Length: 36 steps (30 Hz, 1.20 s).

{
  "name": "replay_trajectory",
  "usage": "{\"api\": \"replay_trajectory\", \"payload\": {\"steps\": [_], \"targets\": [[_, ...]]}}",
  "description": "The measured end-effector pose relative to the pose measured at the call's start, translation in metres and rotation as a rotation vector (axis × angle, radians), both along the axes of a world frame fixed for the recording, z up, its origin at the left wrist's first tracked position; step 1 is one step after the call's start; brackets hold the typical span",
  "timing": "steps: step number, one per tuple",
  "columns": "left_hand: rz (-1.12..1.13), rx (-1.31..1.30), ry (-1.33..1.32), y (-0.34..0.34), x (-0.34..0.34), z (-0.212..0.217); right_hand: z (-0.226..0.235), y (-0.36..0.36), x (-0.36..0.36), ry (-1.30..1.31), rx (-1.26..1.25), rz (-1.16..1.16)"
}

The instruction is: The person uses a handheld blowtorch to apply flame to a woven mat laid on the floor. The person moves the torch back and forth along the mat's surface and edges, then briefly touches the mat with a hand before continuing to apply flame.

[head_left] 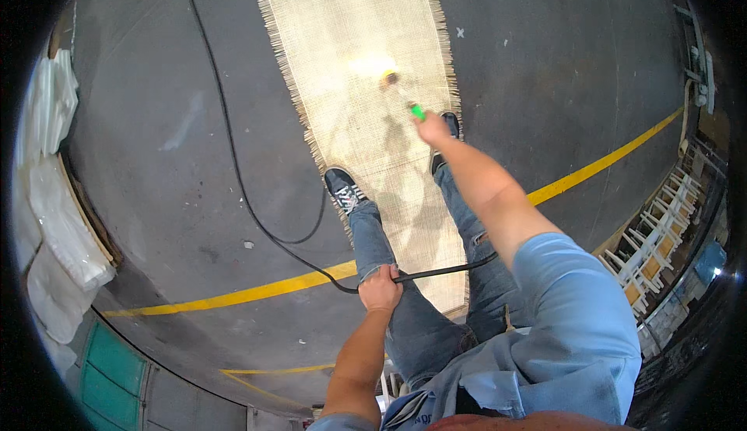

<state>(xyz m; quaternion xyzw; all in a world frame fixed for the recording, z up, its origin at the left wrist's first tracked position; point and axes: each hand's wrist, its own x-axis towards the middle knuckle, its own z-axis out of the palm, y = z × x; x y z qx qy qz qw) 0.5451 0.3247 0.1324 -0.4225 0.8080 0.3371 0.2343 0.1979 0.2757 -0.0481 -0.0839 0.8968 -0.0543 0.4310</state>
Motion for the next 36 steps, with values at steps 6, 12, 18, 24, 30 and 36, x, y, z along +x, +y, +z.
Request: {"api": "replay_trajectory", "payload": {"steps": [6,12,18,24,30,36], "targets": [[-0.058,0.018,-0.102,0.007,-0.020,0.001,0.030,0.099,-0.119,0.304,0.122,-0.148],[-0.013,0.047,-0.068,0.014,-0.022,-0.006,0.062,0.144,-0.175,0.471,0.215,-0.313],[0.013,0.018,-0.065,0.004,-0.011,0.001,0.019,0.075,-0.097,0.229,0.044,-0.205],[0.043,0.042,-0.041,-0.002,-0.011,-0.002,-0.010,-0.014,0.000,-0.157,-0.095,-0.195],[0.062,0.020,-0.050,-0.006,0.005,0.006,0.022,-0.106,0.127,-0.490,-0.227,0.010],[0.060,0.005,-0.020,-0.009,0.000,0.007,0.036,-0.129,0.145,-0.472,-0.358,0.199]]}}
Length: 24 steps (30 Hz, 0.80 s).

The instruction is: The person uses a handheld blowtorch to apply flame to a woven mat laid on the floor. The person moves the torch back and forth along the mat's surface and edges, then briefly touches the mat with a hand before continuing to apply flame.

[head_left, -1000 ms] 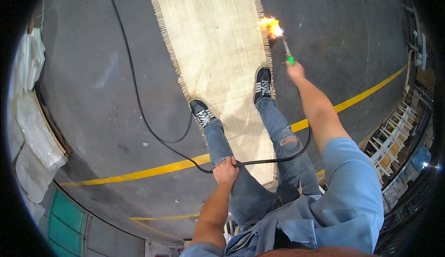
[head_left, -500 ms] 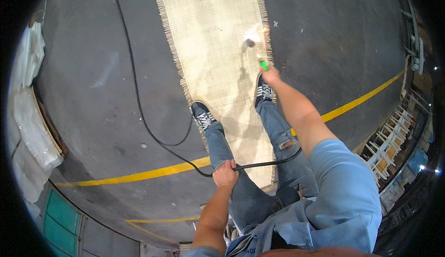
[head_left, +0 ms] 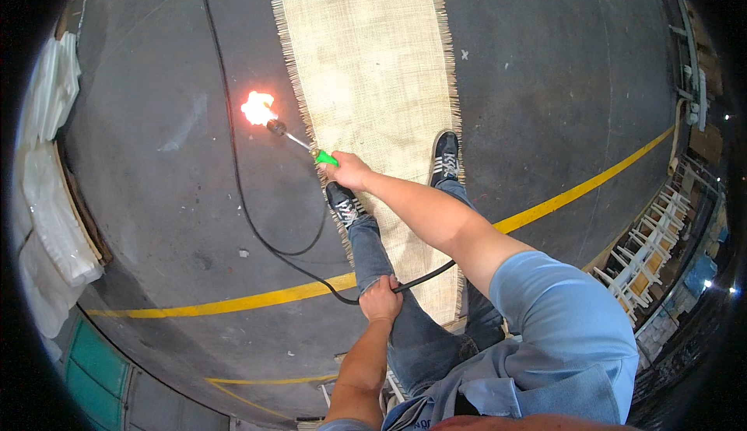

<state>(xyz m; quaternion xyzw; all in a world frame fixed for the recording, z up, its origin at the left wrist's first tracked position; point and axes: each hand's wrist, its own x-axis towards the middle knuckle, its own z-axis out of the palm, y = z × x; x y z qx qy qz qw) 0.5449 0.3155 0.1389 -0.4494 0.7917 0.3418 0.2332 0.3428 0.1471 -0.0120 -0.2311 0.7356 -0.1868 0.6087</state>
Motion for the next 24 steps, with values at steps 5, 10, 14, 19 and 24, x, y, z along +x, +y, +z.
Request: {"api": "replay_trajectory", "payload": {"steps": [5,10,14,19,24], "targets": [[-0.008,-0.017,0.041,0.001,0.000,-0.004,-0.028,0.035,-0.071,0.195,0.124,-0.111],[0.004,0.070,-0.051,0.004,0.007,-0.002,-0.040,0.107,-0.151,0.412,0.330,-0.248],[0.022,0.078,0.046,0.007,-0.009,-0.009,-0.017,0.180,-0.246,0.683,0.314,-0.352],[0.013,0.069,0.035,0.004,0.003,-0.007,0.006,0.212,-0.284,0.790,0.472,-0.480],[0.057,0.078,0.039,0.001,0.001,-0.003,0.003,0.201,-0.280,0.870,0.423,-0.432]]}}
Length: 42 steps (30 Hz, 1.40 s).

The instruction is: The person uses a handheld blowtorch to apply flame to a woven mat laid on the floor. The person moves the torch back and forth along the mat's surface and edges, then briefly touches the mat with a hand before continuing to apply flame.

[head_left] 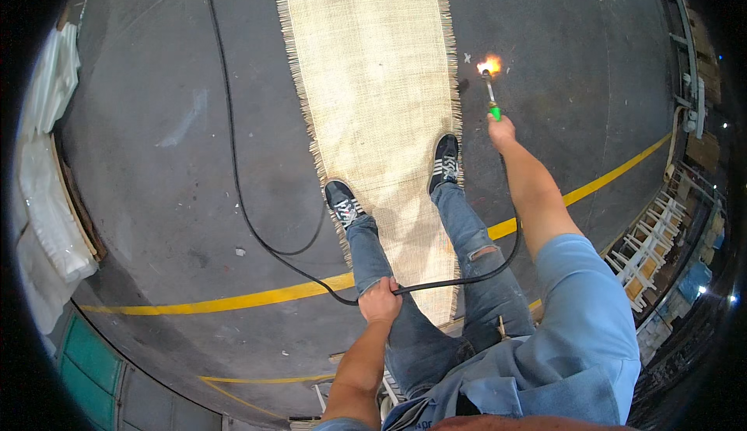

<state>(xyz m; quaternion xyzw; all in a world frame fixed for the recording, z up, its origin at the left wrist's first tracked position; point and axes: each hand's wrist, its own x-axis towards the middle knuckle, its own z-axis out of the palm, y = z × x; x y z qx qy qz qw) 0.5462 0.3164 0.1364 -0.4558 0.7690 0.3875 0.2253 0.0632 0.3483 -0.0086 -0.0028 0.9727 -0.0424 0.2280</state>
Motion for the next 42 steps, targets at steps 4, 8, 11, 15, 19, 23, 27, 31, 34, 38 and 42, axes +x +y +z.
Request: {"api": "replay_trajectory", "payload": {"steps": [4,8,11,15,19,23,27,31,34,38,42], "targets": [[-0.025,0.003,-0.042,-0.006,0.005,0.005,-0.033,-0.052,0.061,-0.247,-0.218,0.057],[-0.025,-0.012,0.043,0.001,-0.007,-0.006,-0.053,-0.093,0.102,-0.388,-0.184,0.131],[-0.032,-0.007,-0.005,-0.002,0.001,-0.001,-0.054,-0.141,0.174,-0.584,-0.263,0.118],[-0.017,0.007,-0.031,-0.005,-0.008,0.004,-0.031,-0.193,0.241,-0.743,-0.369,0.196],[-0.003,-0.009,-0.043,-0.007,0.005,0.005,0.007,-0.236,0.293,-0.847,-0.434,0.404],[-0.034,-0.035,-0.044,-0.003,0.000,0.002,0.001,-0.229,0.274,-0.807,-0.409,0.410],[-0.046,-0.052,0.017,0.001,-0.014,-0.002,-0.031,-0.183,0.200,-0.630,-0.317,0.252],[-0.063,-0.071,0.009,0.002,-0.008,-0.005,-0.046,-0.110,0.129,-0.493,-0.248,-0.020],[-0.053,-0.069,-0.004,-0.004,-0.003,-0.001,-0.033,-0.062,0.071,-0.222,-0.162,0.077],[-0.029,-0.091,0.052,-0.003,-0.008,-0.003,0.006,-0.003,-0.012,-0.072,-0.061,-0.157],[-0.054,-0.077,-0.024,-0.007,-0.001,0.002,0.006,0.007,-0.016,0.027,-0.078,-0.298]]}}
